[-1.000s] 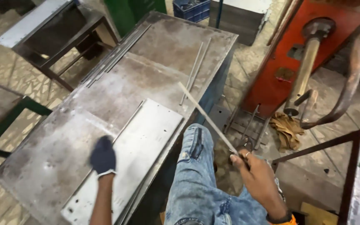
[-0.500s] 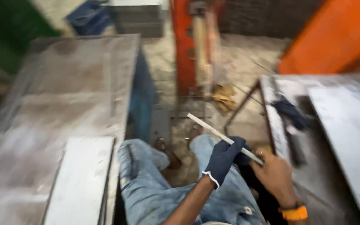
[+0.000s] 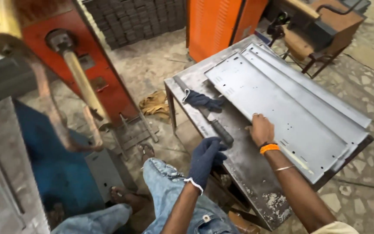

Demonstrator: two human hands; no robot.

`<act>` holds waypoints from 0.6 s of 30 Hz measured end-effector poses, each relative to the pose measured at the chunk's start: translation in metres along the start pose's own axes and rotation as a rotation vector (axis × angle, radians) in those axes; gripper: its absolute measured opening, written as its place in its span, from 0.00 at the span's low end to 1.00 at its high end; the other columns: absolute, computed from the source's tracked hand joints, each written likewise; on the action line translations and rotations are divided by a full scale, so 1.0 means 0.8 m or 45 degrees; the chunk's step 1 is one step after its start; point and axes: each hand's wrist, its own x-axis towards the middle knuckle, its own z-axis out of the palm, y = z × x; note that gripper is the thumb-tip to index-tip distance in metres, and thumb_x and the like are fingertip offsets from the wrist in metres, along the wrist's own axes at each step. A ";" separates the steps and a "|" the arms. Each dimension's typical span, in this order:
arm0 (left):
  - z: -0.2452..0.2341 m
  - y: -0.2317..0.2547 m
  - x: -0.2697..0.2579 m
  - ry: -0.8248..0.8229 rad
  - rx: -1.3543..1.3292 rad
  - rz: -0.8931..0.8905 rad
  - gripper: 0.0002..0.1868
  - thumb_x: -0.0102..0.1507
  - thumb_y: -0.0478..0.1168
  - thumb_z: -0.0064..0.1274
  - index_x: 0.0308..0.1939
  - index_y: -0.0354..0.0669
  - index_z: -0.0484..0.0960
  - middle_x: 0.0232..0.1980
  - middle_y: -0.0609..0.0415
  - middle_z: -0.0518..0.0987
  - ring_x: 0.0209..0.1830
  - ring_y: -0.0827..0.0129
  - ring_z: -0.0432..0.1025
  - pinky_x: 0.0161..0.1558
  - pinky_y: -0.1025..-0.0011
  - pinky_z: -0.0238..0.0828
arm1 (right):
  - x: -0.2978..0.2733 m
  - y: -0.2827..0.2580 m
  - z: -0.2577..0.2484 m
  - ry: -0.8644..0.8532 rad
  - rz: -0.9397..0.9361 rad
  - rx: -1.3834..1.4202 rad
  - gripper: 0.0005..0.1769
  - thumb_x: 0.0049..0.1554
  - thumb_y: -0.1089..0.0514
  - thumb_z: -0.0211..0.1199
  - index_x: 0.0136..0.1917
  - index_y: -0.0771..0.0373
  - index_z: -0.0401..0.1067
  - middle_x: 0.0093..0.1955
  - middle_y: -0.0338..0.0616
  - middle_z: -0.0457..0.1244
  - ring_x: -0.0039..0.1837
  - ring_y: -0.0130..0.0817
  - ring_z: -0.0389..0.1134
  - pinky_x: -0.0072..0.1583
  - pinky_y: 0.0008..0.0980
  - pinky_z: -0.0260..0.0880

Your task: Operating a spot-welding machine to attach metal strips to flat metal panels.

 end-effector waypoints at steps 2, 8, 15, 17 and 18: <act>-0.007 -0.018 0.009 -0.003 0.008 -0.025 0.22 0.68 0.49 0.51 0.56 0.36 0.79 0.45 0.49 0.85 0.33 0.72 0.77 0.36 0.73 0.74 | 0.008 0.020 0.024 -0.004 0.004 0.001 0.14 0.48 0.58 0.67 0.46 0.67 0.73 0.49 0.57 0.67 0.52 0.57 0.70 0.51 0.52 0.70; -0.011 0.001 0.009 0.019 0.027 -0.074 0.22 0.66 0.50 0.52 0.56 0.37 0.80 0.44 0.49 0.86 0.33 0.72 0.78 0.36 0.74 0.76 | 0.042 0.033 -0.046 0.194 -0.091 0.079 0.07 0.47 0.64 0.61 0.42 0.63 0.72 0.42 0.56 0.68 0.46 0.59 0.70 0.48 0.55 0.69; 0.003 0.026 0.005 -0.069 -0.231 0.030 0.23 0.68 0.49 0.53 0.58 0.35 0.79 0.48 0.49 0.83 0.36 0.70 0.77 0.38 0.72 0.74 | 0.029 -0.046 -0.274 0.186 -0.085 0.196 0.10 0.47 0.59 0.66 0.44 0.60 0.76 0.30 0.53 0.64 0.35 0.54 0.67 0.42 0.52 0.65; 0.019 0.066 -0.009 -0.066 -0.335 0.053 0.24 0.69 0.52 0.51 0.59 0.36 0.78 0.47 0.50 0.82 0.39 0.68 0.78 0.42 0.69 0.76 | 0.005 -0.076 -0.312 0.335 -0.235 0.235 0.12 0.46 0.58 0.68 0.45 0.61 0.76 0.32 0.52 0.64 0.36 0.53 0.66 0.41 0.50 0.65; 0.026 0.085 -0.018 -0.084 -0.436 0.054 0.25 0.69 0.55 0.49 0.59 0.38 0.77 0.46 0.50 0.80 0.42 0.66 0.80 0.46 0.66 0.79 | -0.009 -0.090 -0.330 0.479 -0.352 0.266 0.14 0.45 0.57 0.71 0.46 0.62 0.76 0.34 0.52 0.64 0.37 0.53 0.66 0.40 0.48 0.64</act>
